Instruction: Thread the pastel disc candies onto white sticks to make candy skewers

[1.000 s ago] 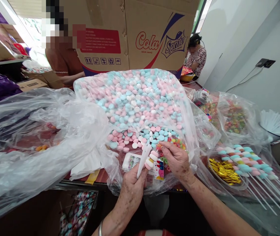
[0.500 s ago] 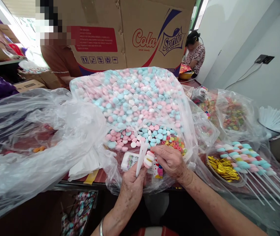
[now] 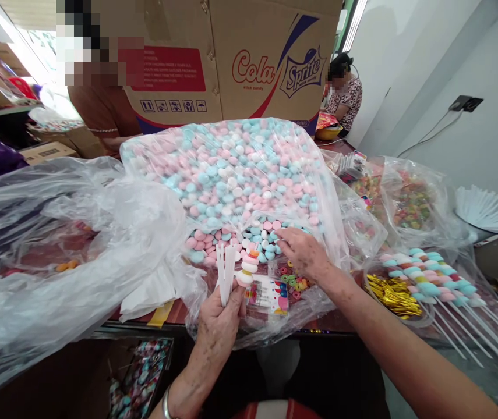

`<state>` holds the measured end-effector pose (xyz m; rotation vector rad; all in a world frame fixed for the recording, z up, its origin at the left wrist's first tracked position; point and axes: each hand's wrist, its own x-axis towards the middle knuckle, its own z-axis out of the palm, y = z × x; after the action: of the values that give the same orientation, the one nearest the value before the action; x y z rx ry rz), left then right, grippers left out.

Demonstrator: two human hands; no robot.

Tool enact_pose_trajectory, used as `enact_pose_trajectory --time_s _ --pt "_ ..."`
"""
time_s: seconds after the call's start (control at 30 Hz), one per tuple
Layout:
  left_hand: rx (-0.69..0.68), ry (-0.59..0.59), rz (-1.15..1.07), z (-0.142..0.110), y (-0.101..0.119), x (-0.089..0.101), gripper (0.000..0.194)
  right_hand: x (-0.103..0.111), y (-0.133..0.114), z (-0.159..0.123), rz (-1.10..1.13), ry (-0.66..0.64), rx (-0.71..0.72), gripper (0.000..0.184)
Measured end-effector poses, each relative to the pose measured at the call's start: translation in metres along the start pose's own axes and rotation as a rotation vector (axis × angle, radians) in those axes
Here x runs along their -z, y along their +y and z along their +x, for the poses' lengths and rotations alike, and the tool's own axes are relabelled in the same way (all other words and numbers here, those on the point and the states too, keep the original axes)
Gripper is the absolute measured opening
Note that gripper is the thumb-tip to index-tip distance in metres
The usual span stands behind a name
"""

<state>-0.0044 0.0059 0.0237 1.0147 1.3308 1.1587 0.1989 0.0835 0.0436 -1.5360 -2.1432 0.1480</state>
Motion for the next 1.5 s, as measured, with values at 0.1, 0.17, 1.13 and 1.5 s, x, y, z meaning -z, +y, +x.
enact_pose_trajectory --time_s 0.1,0.17,1.13,1.5 --pt "0.011 -0.001 0.023 -0.001 -0.002 0.003 0.041 -0.011 -0.005 0.007 -0.266 -0.217 0.076 0.017" --pt "0.015 -0.004 0.013 -0.001 -0.006 0.005 0.042 -0.018 -0.011 0.004 -0.343 -0.25 0.127 0.015" --pt "-0.001 -0.044 0.129 -0.001 -0.003 0.011 0.037 -0.032 -0.015 -0.011 -0.346 -0.242 0.19 0.017" --pt "-0.148 -0.158 0.417 -0.005 0.005 0.014 0.039 -0.017 0.001 -0.015 1.118 0.048 -0.439 0.02"
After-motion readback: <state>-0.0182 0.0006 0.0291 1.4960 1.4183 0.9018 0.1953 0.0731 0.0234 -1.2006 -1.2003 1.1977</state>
